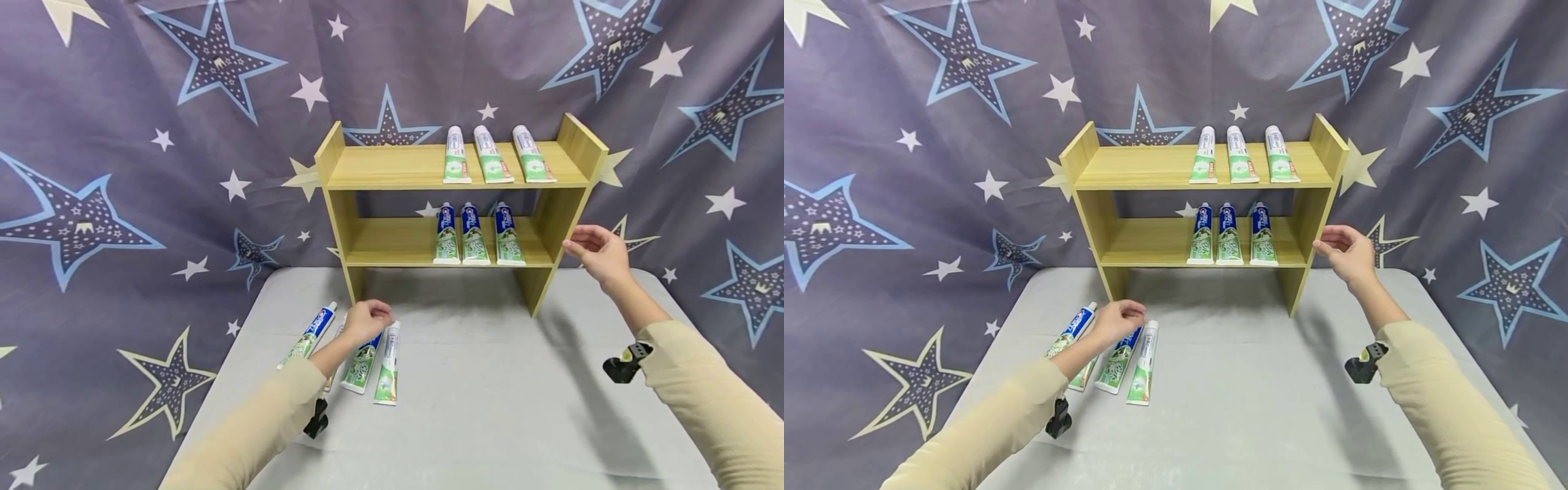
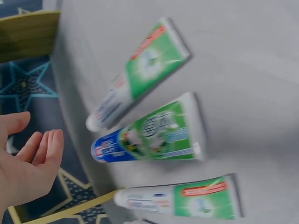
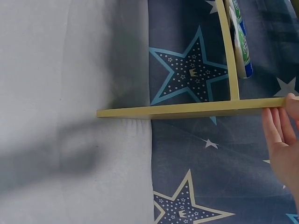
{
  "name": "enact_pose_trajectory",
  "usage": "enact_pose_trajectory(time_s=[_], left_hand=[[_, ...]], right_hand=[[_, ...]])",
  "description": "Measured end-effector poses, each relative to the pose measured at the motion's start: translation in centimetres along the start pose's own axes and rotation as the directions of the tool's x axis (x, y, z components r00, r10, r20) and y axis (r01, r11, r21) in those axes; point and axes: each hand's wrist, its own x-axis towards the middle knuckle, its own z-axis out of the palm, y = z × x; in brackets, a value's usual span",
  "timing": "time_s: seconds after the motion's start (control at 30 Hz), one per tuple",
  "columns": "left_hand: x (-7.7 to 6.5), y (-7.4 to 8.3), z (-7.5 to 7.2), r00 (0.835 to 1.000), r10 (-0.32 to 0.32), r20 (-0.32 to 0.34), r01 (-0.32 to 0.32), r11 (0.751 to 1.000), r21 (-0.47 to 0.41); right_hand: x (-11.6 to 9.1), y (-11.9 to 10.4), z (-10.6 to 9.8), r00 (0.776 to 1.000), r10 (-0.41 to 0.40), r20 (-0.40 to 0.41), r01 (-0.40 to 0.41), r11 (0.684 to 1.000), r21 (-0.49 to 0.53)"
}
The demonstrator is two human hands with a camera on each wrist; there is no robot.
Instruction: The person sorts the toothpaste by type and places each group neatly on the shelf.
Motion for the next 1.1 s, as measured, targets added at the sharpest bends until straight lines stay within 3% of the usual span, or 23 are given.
enact_pose_trajectory(time_s=[0.1,0.33,0.57,1.0,1.1], left_hand=[[-0.7,-1.1,0.8,1.0,-0.009,0.019,0.008,1.0,0.015],[-2.3,-3.1,2.7,0.996,0.056,0.062,-0.063,0.99,0.123],[-3.0,-3.6,3.9,0.992,0.125,0.006,-0.12,0.941,0.318],[-3.2,-3.0,5.8,0.998,0.042,-0.055,-0.015,0.906,0.422],[-3.1,-2.9,6.0,0.999,0.023,-0.047,-0.001,0.912,0.41]], right_hand=[[-0.1,-0.1,0.1,1.0,0.0,0.005,0.0,1.0,0.029],[-0.1,0.0,0.1,1.0,0.002,0.007,-0.002,0.999,0.032],[-0.1,-0.1,0.2,1.0,-0.014,0.001,0.014,1.0,0.018],[-0.2,0.0,0.3,0.999,-0.031,-0.005,0.031,0.999,-0.013],[-0.1,0.0,0.3,0.999,-0.033,-0.006,0.033,0.999,-0.006]])
